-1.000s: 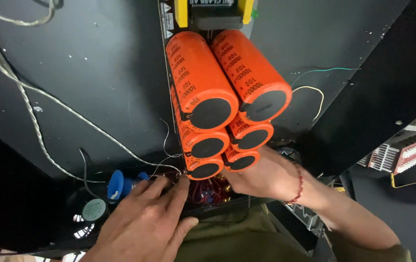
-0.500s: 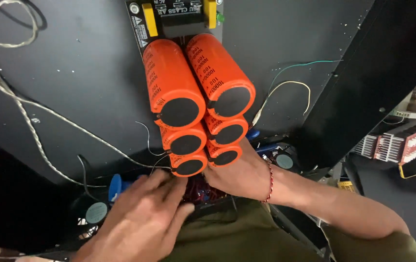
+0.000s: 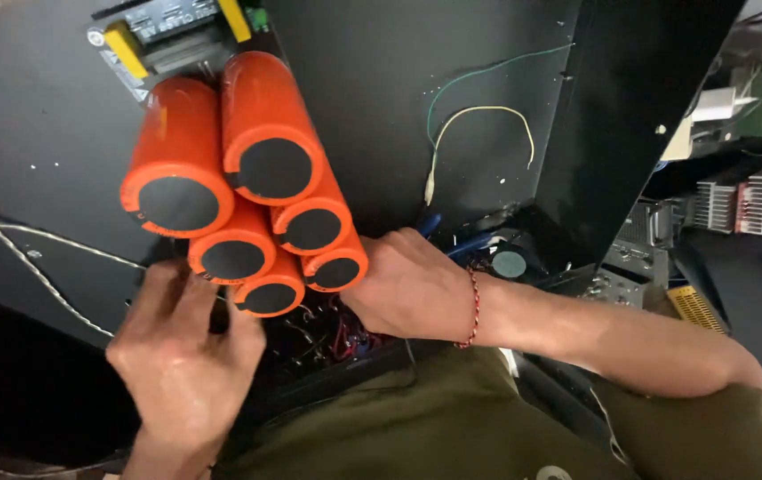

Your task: The person uses a soldering iron to solder wires to the terminals of large orange capacitors mounted inside an open electronic chassis. They hold the wires with their left hand while applying the soldering iron with their right hand, then use pliers to adjust the connections.

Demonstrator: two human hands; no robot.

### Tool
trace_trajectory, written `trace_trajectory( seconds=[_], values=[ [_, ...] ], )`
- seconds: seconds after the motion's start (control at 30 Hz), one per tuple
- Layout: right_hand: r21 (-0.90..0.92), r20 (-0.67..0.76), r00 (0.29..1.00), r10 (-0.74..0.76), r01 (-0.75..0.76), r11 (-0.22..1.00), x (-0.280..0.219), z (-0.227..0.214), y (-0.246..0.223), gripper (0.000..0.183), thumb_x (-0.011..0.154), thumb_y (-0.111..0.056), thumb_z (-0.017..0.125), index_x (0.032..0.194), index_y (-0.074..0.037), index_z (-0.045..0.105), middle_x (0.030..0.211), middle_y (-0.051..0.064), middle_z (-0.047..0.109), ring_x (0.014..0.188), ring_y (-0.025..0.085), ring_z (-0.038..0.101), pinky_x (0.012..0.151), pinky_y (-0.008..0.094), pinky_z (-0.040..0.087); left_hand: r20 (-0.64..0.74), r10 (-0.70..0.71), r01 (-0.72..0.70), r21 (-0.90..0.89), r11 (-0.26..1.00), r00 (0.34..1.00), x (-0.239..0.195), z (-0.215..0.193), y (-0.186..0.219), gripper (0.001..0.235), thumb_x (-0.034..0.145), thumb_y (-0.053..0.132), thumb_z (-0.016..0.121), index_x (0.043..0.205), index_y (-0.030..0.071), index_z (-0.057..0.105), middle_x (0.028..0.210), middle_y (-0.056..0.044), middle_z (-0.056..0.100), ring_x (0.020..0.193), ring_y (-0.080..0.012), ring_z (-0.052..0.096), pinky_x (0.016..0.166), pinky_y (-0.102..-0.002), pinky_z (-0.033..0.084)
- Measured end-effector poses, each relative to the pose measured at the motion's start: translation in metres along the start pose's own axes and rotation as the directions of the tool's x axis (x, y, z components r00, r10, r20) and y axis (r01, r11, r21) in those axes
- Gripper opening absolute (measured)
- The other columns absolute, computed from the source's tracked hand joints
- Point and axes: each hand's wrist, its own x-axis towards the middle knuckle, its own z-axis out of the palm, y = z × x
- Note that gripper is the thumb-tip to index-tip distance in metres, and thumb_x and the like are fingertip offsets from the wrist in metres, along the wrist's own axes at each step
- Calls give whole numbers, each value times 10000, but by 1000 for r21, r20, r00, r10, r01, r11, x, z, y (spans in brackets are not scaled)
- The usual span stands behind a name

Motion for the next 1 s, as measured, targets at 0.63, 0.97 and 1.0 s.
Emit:
trace_trajectory(
  seconds=[0.63, 0.97, 1.0],
  values=[
    [-108, 15, 995, 95, -92, 990, -13, 19, 4, 142, 688, 63, 563, 734, -67, 526, 641, 109, 528, 476, 307, 493, 382, 464, 422, 155, -89, 124, -237, 964, 984, -3, 8, 44, 120, 972, 138, 703, 902, 47, 665, 798, -87, 625, 680, -245, 553, 657, -378, 474],
    [170, -12, 964, 264, -259, 951, -9, 10, 5, 48, 855, 9, 504, 827, -20, 531, 703, 145, 609, 527, 409, 575, 452, 525, 455, 307, -557, 610, -604, 513, 772, 2, 34, 65, 137, 866, 46, 797, 792, -16, 700, 786, -17, 693, 762, -140, 704, 783, -399, 772],
    [177, -19, 961, 277, -270, 947, -9, 10, 5, 48, 855, 9, 504, 827, -20, 531, 703, 145, 609, 527, 409, 575, 452, 525, 455, 316, -547, 611, -596, 521, 775, 1, 32, 69, 137, 866, 46, 797, 792, -16, 700, 786, -17, 693, 762, -140, 704, 783, -399, 772]
  ],
)
